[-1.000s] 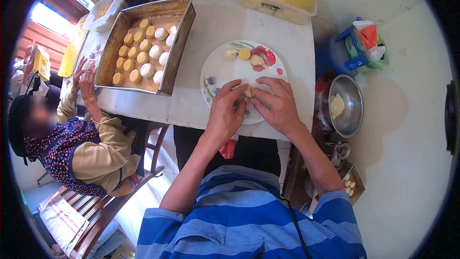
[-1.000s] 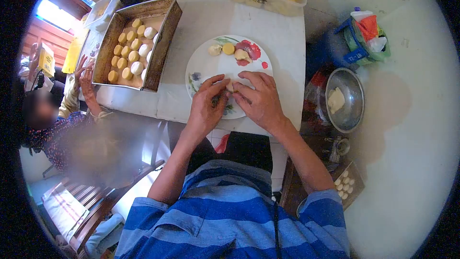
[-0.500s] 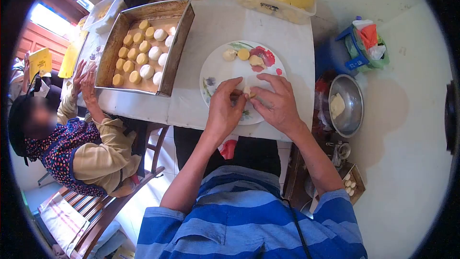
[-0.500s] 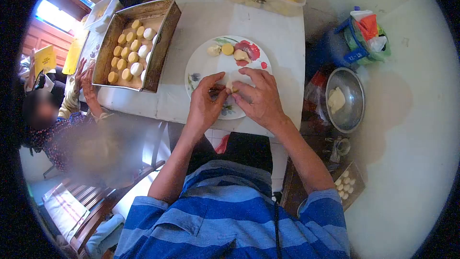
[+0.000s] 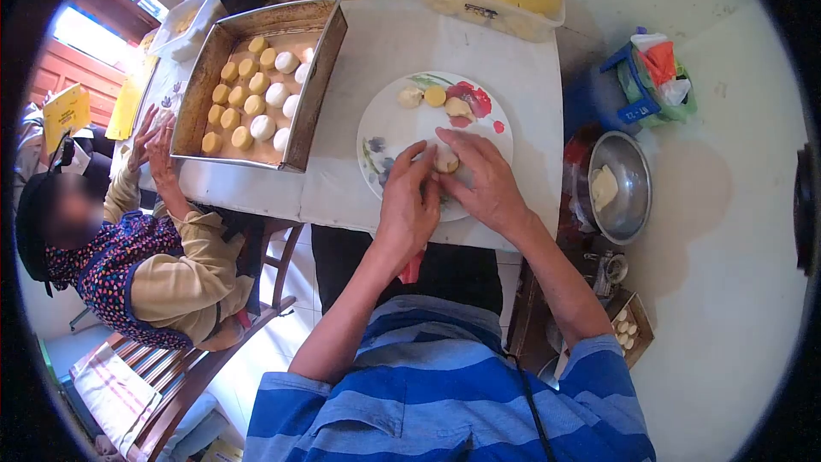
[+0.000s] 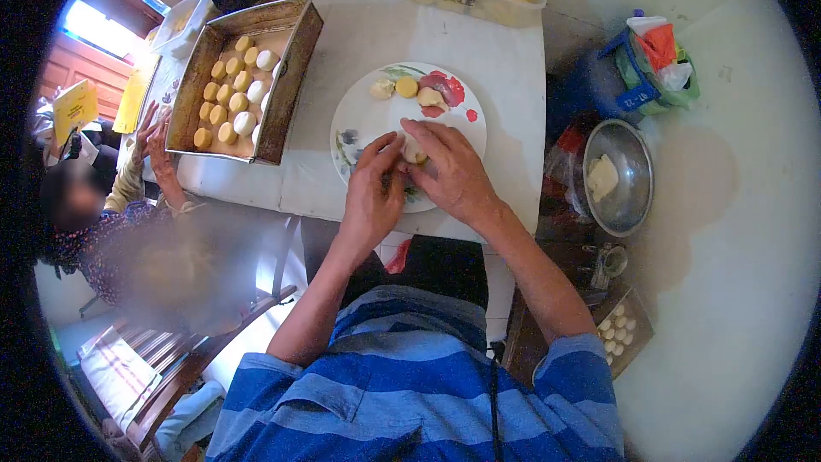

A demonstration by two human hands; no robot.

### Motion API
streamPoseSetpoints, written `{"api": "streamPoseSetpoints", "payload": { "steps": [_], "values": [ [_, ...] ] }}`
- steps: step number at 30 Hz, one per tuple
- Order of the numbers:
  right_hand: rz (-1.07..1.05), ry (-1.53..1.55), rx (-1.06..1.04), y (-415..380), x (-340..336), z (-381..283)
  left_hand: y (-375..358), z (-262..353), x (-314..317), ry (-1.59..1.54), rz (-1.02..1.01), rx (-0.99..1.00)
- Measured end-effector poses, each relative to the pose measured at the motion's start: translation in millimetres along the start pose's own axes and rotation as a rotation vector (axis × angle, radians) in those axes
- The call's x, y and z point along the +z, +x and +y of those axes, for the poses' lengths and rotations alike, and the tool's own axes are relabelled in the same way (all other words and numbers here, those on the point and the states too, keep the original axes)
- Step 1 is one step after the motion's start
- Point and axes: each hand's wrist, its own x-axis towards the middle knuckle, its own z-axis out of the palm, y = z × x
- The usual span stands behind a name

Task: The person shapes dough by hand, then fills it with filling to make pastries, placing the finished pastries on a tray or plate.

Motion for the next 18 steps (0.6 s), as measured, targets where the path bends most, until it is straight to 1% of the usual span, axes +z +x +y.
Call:
{"api": "streamPoseSetpoints", "payload": {
  "steps": [2, 3, 5, 8, 9, 11, 18],
  "values": [
    [0.096, -0.109, -0.103, 3, 0, -4, 2, 1, -1, -0.162, 0.009, -0.117],
    [0.097, -0.109, -0.103, 2, 0, -3, 2, 0, -1, -0.161, 0.009, -0.116],
    [-0.048, -0.048, 0.033, 1, 1, 1, 3, -5, 1, -0.241, -0.043, -0.11],
    [-0.029, -0.037, 0.0, 1, 1, 1, 1, -4, 4, -0.294, 0.02, -0.137],
    [-0.03, -0.037, 0.001, 1, 1, 1, 0, -3, 4, -0.294, 0.02, -0.139],
    [-0.033, -0.1, -0.022, 2, 1, 0, 1, -1, 4, -0.39, -0.011, -0.181],
    [-0.008, -0.114, -0.041, -1, 3, -1, 0, -8, 10, -0.332, 0.006, -0.144]
  ]
}}
